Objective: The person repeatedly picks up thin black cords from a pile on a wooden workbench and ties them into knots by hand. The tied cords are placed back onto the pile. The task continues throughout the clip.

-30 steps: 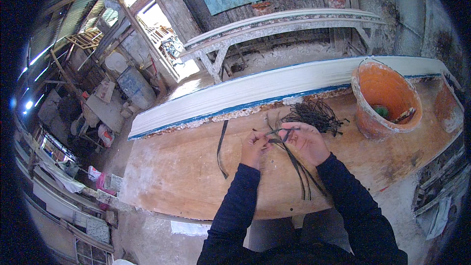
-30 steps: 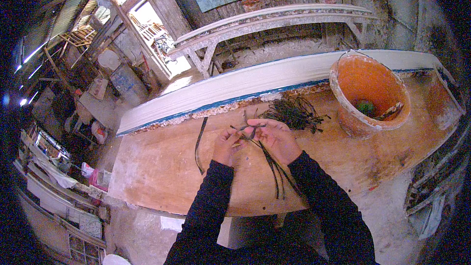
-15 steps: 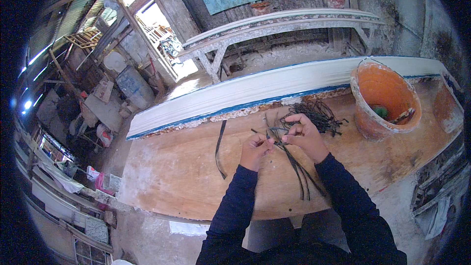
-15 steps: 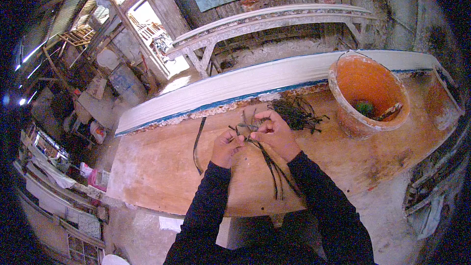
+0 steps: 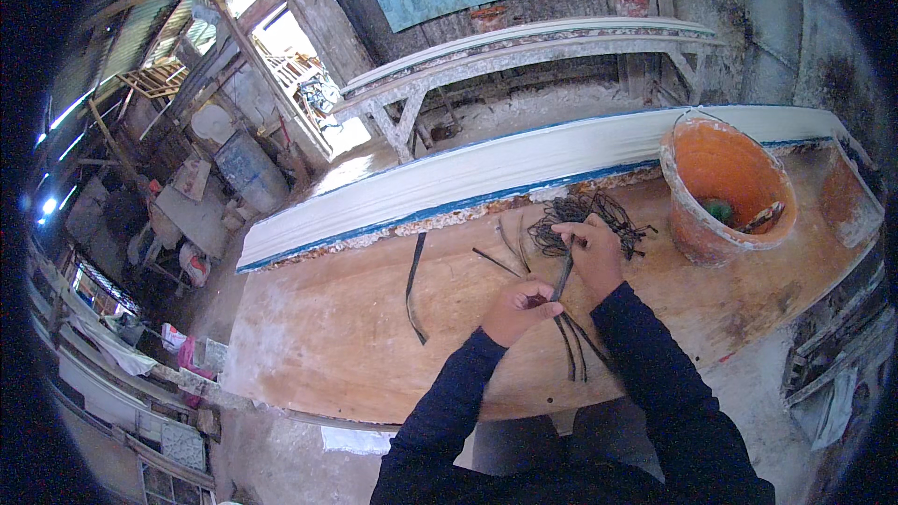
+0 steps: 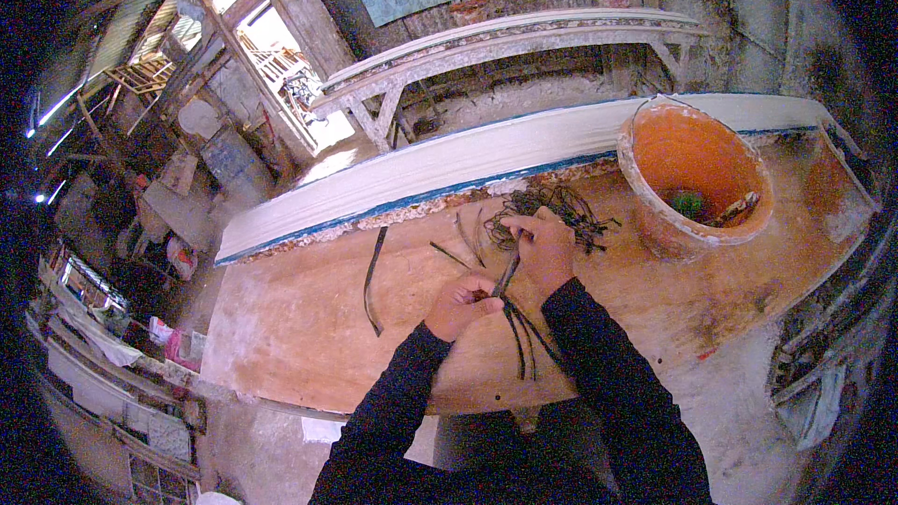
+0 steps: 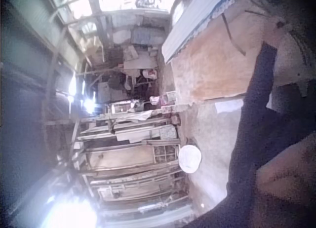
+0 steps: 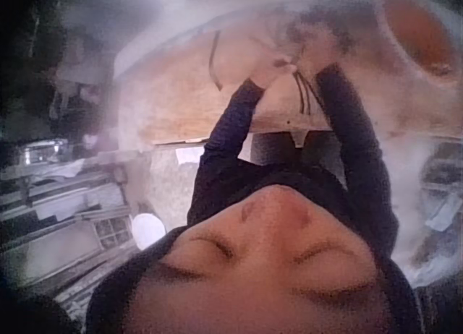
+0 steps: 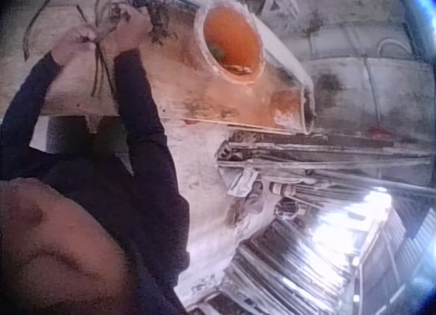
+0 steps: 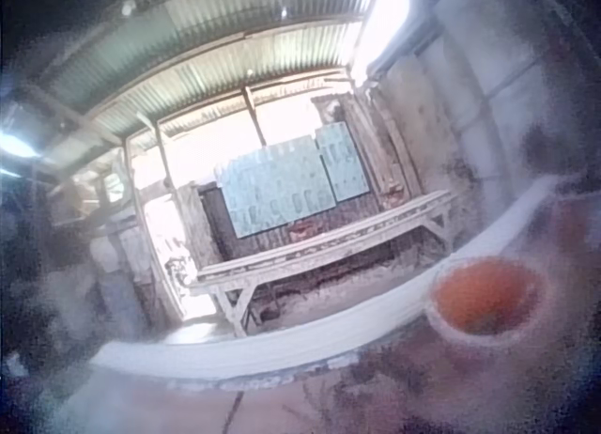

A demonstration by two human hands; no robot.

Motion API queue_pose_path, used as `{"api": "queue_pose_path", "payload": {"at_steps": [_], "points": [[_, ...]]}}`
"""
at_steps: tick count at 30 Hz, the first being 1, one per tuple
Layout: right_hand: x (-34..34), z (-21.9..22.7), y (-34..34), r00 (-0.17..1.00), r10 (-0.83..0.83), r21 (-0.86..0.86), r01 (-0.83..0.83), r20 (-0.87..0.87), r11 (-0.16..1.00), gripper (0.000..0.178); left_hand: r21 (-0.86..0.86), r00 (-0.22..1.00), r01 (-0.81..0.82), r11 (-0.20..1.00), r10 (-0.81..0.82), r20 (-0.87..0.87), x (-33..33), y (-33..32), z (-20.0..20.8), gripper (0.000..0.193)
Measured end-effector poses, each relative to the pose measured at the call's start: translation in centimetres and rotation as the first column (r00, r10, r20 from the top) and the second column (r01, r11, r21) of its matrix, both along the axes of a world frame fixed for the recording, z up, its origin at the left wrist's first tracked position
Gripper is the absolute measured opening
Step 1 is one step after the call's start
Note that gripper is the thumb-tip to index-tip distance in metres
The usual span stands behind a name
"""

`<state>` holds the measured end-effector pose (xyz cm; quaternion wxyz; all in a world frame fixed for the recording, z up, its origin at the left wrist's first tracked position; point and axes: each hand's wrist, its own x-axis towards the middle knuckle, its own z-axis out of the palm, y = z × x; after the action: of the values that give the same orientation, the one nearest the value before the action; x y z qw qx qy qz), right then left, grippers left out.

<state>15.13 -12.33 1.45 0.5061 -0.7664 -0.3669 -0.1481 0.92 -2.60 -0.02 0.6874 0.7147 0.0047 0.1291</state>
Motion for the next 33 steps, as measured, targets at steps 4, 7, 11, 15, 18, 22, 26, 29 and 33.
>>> {"api": "queue_pose_path", "payload": {"at_steps": [4, 7, 11, 15, 18, 22, 26, 29, 33], "points": [[0.1, 0.1, 0.2, 0.993, 0.012, 0.075, -0.003, -0.12, 0.997, 0.02, 0.029, 0.998, -0.021, 0.999, 0.018, 0.068, 0.1, -0.1, 0.2, 0.02], [0.3, 0.0, 0.1, 1.0, 0.001, 0.121, 0.002, -0.026, 0.993, 0.019, 0.151, 0.978, -0.165, 0.975, 0.141, 0.155, 0.4, 1.2, -0.7, 0.02], [-0.4, 0.8, -0.1, 0.993, 0.103, 0.135, -0.095, -0.058, 0.986, 0.013, -0.07, 0.896, -0.422, 0.904, 0.428, 0.122, 0.5, 4.0, -1.7, 0.017], [-1.5, 0.5, 0.0, 0.86, 0.43, 0.129, -0.41, -0.277, 0.903, 0.012, -0.184, 0.802, -0.584, 0.791, 0.597, 0.023, 0.0, 6.7, -0.9, 0.012], [-2.9, 0.6, 0.1, 0.662, 0.693, 0.028, -0.717, -0.284, 0.697, 0.012, -0.246, 0.757, -0.634, 0.733, 0.653, -0.008, -0.6, 8.0, -1.1, 0.011], [-4.6, 1.5, -0.1, 0.409, 0.836, 0.07, -0.884, -0.366, 0.463, 0.013, -0.2, 0.749, -0.652, 0.731, 0.663, -0.02, -0.5, 8.2, -1.6, 0.005], [-3.9, 1.2, 0.1, 0.437, 0.846, 0.016, -0.886, -0.306, 0.464, 0.011, -0.209, 0.767, -0.625, 0.752, 0.642, 0.016, -0.2, 7.9, -1.8, 0.005], [-3.4, 1.8, -0.2, 0.487, 0.809, 0.042, -0.849, -0.329, 0.527, 0.011, -0.162, 0.816, -0.555, 0.816, 0.572, 0.083, -0.1, 7.1, -1.6, 0.003], [-3.5, 1.8, -0.1, 0.58, 0.756, 0.227, -0.727, -0.304, 0.648, 0.013, -0.19, 0.904, -0.424, 0.885, 0.427, -0.029, 0.0, 6.0, -1.9, 0.003]]}}
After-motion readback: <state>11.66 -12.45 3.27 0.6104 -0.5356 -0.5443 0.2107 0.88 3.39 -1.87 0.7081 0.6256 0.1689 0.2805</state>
